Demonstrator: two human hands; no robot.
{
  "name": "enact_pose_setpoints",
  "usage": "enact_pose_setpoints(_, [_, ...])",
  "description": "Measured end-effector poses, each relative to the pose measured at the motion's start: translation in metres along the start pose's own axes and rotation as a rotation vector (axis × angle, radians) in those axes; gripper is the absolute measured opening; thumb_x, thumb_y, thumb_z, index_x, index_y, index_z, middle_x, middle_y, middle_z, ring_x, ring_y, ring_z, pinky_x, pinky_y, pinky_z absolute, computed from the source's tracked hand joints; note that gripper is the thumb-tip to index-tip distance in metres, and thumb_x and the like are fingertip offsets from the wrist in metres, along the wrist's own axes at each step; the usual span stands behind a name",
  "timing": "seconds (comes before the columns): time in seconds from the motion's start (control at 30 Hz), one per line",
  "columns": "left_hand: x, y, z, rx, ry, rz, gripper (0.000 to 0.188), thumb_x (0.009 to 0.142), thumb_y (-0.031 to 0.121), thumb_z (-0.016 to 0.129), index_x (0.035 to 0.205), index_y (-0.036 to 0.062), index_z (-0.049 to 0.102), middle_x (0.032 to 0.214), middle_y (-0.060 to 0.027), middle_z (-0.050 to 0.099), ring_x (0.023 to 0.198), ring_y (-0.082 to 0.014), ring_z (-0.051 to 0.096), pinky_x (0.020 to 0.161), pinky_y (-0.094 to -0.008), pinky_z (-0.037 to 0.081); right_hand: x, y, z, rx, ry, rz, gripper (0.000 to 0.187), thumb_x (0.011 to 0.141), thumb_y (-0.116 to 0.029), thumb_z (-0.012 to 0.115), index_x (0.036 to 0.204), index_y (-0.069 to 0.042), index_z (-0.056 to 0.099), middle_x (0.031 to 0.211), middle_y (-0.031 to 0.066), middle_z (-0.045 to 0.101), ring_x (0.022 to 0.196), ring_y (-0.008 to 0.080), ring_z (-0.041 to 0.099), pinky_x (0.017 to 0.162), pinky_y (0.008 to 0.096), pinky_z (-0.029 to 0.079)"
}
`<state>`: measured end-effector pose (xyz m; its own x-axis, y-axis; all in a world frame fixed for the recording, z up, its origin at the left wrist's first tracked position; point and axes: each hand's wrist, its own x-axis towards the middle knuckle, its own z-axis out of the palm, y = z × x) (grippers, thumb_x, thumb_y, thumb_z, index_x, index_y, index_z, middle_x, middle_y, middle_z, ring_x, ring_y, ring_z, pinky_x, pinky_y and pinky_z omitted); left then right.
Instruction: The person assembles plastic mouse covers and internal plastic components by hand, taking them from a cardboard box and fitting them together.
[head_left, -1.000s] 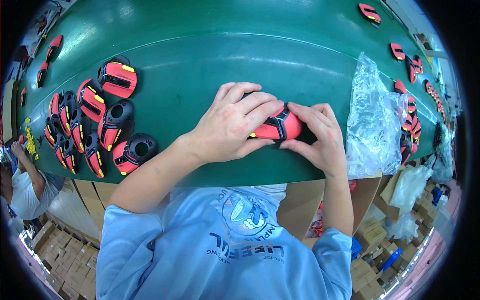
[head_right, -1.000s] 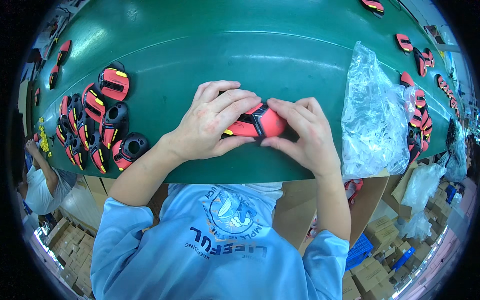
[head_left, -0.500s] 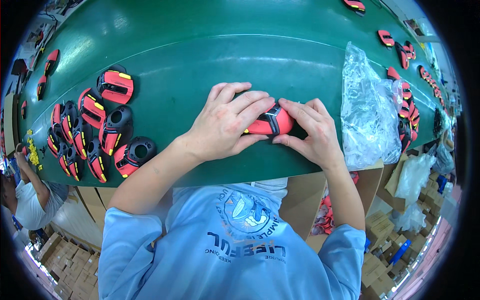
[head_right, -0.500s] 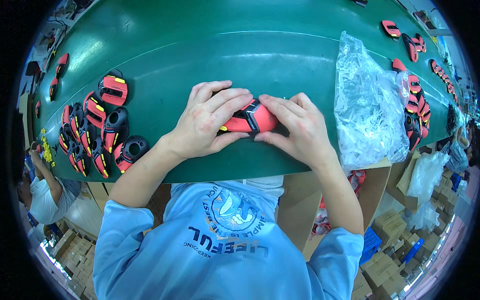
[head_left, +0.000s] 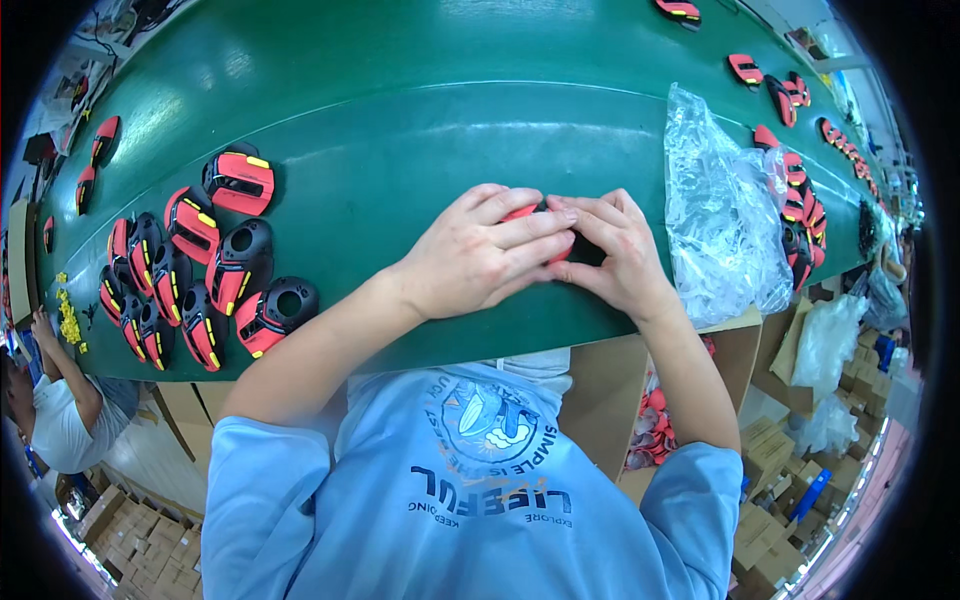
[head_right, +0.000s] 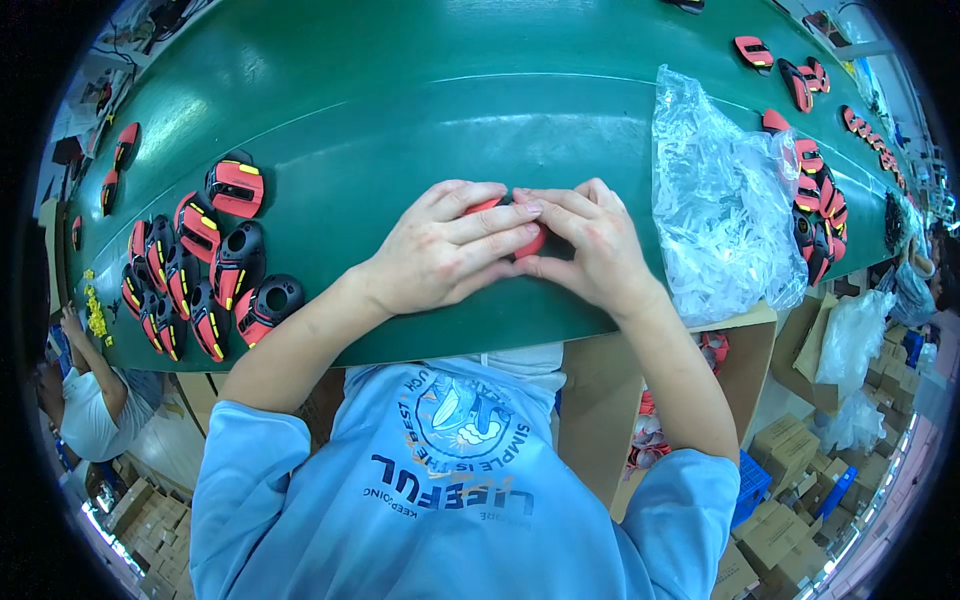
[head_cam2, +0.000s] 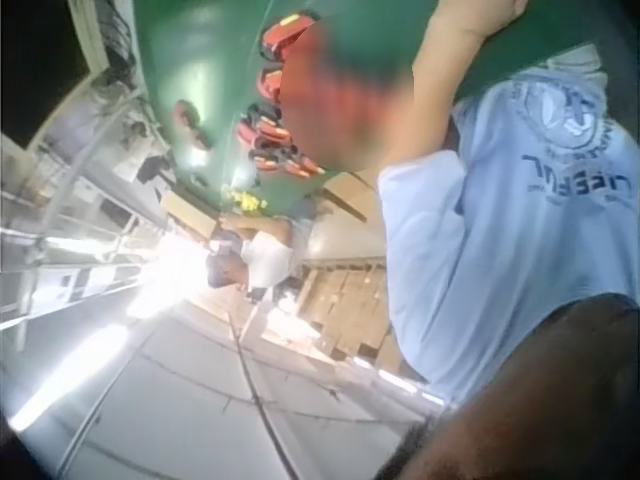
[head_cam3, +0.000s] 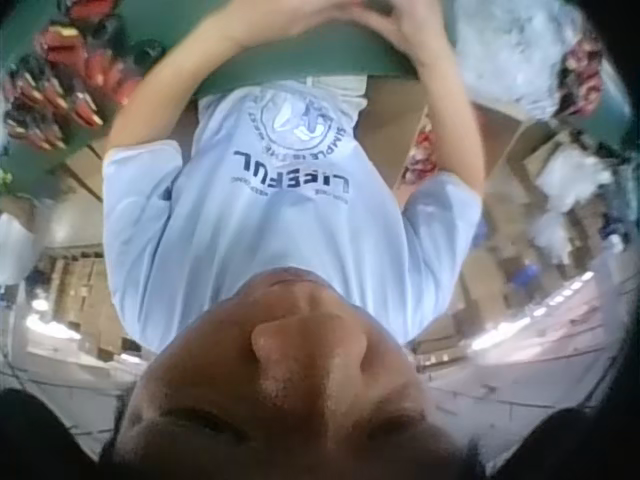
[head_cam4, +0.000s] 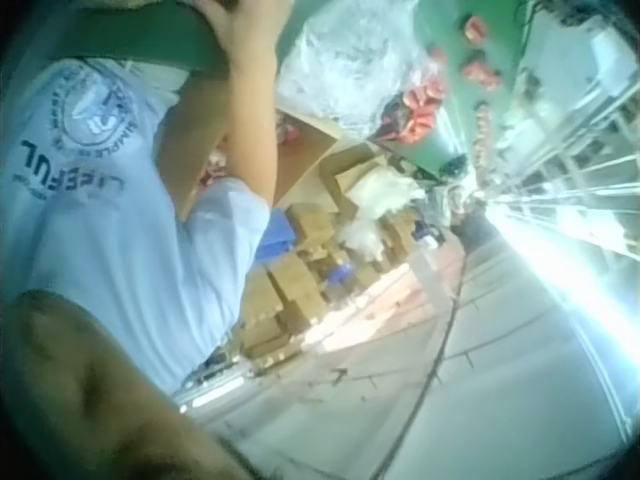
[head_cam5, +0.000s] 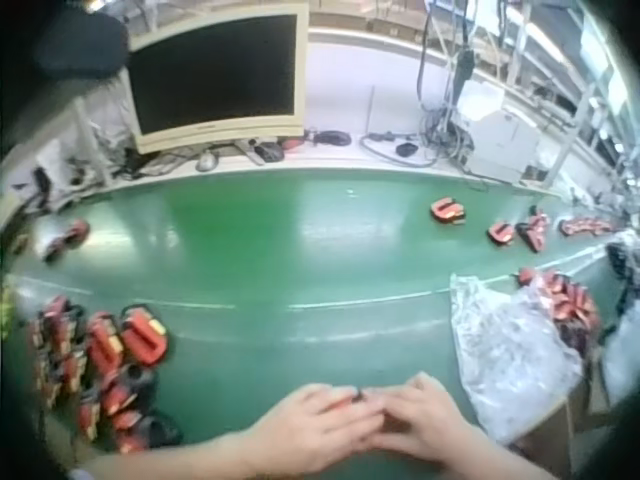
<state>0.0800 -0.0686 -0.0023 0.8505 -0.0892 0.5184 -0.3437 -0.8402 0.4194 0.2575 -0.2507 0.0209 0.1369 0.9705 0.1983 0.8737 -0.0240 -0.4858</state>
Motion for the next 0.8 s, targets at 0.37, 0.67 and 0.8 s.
enact_pose_setpoints(0.37, [-0.015,-0.003,-0.001,-0.085,-0.094,-0.166,0.058,0.082,0.023,0.08,0.137,0.0103,0.067,0.14,-0.0153,0.062,0.13,-0.0389,0.057,0.11,-0.0534,0.047,0.088,-0.059,0.039,0.202,0.241,-0.087,0.038,0.093,-0.026,0.072,0.126,-0.009,0.076,0.117,0.0117,0.075,0.102,0.0328,0.064,0.096,0.0432,0.051])
enact_pose_setpoints(0.67, [-0.006,-0.013,-0.004,0.124,-0.183,-0.096,0.062,0.078,0.019,0.079,0.137,0.0064,0.066,0.141,-0.0183,0.061,0.137,-0.0423,0.053,0.112,-0.0541,0.046,0.085,-0.046,0.039,0.264,0.424,-0.093,0.022,0.094,-0.031,0.075,0.099,-0.009,0.078,0.091,0.0083,0.073,0.087,0.0301,0.064,0.081,0.0425,0.05])
enact_pose_setpoints(0.8, [0.008,-0.056,-0.045,0.135,-0.273,0.039,0.062,0.082,0.026,0.083,0.139,0.0055,0.066,0.157,-0.0255,0.053,0.144,-0.0436,0.051,0.117,-0.0544,0.044,0.044,-0.063,-0.008,0.512,0.669,0.039,0.011,0.093,-0.019,0.077,0.096,-0.009,0.078,0.089,0.0073,0.074,0.083,0.0284,0.067,0.08,0.0409,0.051])
